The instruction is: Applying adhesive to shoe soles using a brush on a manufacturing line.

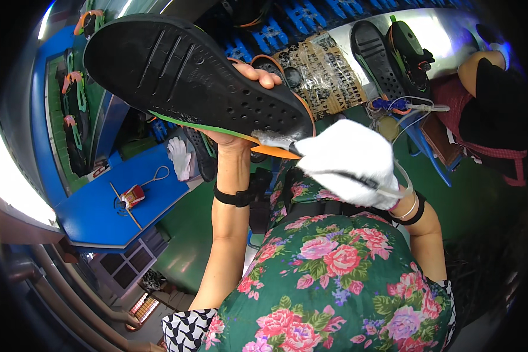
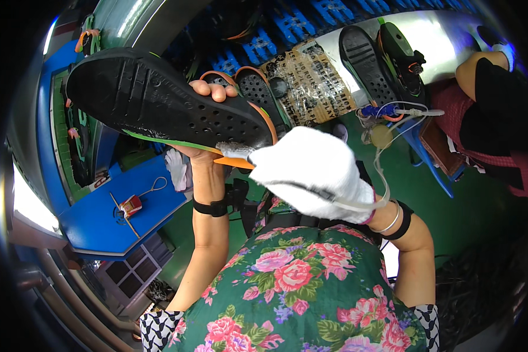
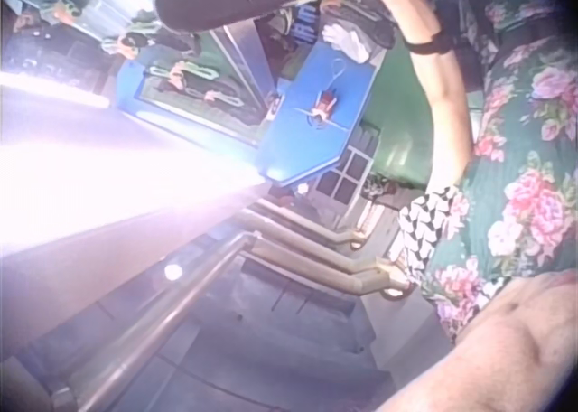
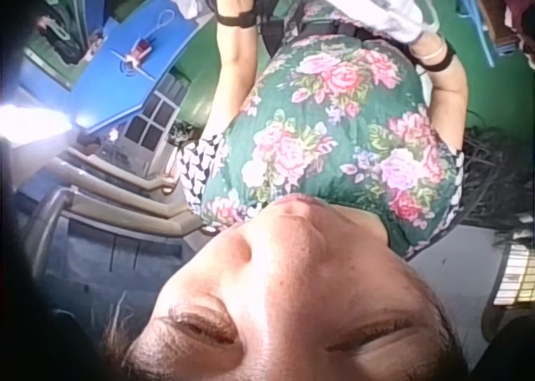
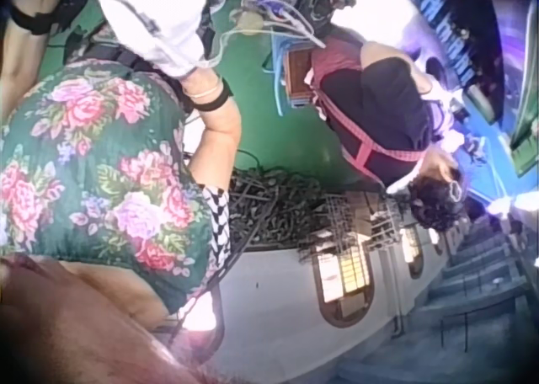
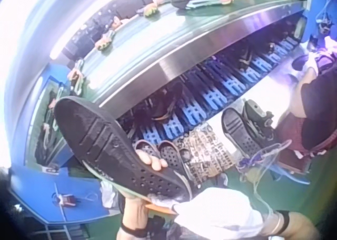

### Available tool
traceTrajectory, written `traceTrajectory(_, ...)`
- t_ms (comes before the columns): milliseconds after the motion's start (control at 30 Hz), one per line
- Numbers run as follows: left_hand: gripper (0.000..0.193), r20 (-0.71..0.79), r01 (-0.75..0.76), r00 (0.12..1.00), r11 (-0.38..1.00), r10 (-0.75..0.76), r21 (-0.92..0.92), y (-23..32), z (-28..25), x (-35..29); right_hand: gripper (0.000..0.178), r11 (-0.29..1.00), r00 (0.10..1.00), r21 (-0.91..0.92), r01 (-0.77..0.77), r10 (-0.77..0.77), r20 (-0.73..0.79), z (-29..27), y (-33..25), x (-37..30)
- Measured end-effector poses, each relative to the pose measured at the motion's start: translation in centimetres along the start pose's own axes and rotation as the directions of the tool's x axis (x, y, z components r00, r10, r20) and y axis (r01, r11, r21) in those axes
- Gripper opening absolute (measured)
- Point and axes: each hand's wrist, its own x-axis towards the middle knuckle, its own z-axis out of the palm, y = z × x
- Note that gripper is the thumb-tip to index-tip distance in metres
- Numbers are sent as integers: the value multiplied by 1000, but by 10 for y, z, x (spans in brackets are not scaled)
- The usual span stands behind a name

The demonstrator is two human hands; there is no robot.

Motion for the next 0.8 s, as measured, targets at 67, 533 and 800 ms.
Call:
traceTrajectory(67, 87, -45, 37, 998, 999, -39, -30, 2, 0, 1, 20, 999, 999, -15, 30, -30, 29, -2, 1, 1)
traceTrajectory(533, 91, 94, 5, 996, 1000, -4, -10, 9, 2, 17, 25, 995, 998, -74, 65, -62, 33, -6, -2, 0)
traceTrajectory(800, 84, 115, 9, 993, 999, -5, -37, 9, -2, 22, 32, 988, 991, -98, 123, -117, 61, -4, -4, -4)
